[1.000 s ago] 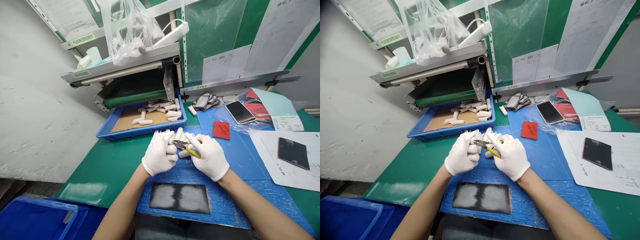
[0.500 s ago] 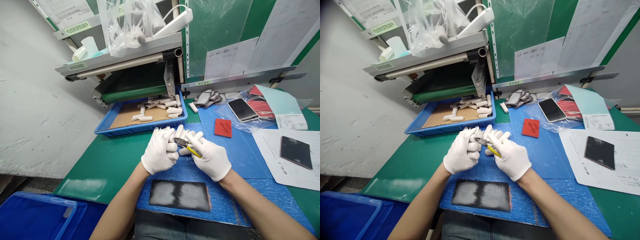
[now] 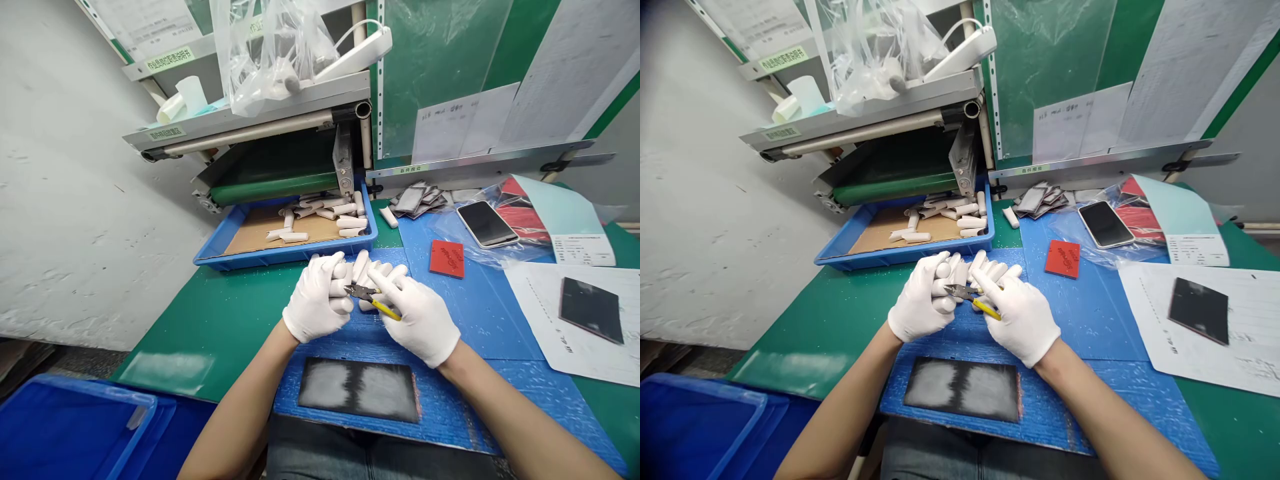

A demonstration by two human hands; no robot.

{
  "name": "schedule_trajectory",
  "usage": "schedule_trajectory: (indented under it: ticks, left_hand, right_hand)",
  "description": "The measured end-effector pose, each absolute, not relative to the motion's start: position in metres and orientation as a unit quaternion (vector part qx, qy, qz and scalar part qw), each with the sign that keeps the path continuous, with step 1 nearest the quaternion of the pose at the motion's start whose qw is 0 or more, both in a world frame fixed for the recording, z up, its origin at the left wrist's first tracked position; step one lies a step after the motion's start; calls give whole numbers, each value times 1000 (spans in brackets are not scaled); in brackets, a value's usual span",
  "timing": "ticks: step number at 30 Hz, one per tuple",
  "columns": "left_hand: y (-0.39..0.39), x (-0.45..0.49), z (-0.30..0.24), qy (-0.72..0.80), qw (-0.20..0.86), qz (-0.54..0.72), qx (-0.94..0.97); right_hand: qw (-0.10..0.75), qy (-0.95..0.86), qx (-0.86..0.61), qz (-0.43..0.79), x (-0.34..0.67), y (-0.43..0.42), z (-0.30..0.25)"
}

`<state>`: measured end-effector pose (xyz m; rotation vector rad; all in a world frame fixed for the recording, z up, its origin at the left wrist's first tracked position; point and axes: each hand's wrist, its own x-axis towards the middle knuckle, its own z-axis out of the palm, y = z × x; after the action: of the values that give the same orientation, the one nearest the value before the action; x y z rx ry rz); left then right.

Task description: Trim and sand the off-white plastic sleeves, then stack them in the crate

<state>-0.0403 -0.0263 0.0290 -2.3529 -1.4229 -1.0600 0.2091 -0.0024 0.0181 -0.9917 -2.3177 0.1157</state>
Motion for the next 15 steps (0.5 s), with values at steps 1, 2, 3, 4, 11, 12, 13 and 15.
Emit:
schedule_trajectory:
  ticks: [1, 2, 3, 4, 11, 12, 13, 15]
  left_hand:
    - [-26, -40, 29, -483, 90, -357, -794]
    - [-27, -40, 29, -487, 85, -356, -793]
    - [-27, -40, 29, -490, 82, -357, -791]
    - [-27, -40, 29, -494, 80, -359, -788]
    - [-26, -47, 32, -508, 98, -373, -771]
    - [-27, -48, 32, -510, 99, -372, -770]
    - [-27, -49, 32, -512, 100, -370, -769]
    - [-27, -50, 32, -511, 103, -369, -770]
  right_hand:
    - [303, -874, -376, 54, 210, -3, 16]
    - [304, -872, -379, 66, 210, -4, 15]
    - [305, -868, -383, 78, 210, -5, 14]
    - [308, -865, -386, 90, 211, -6, 13]
    - [281, -891, -347, 79, 208, -3, 18]
    - [267, -896, -350, 61, 208, -3, 19]
    - [256, -899, -353, 45, 207, -2, 20]
    - [246, -900, -358, 29, 206, -2, 20]
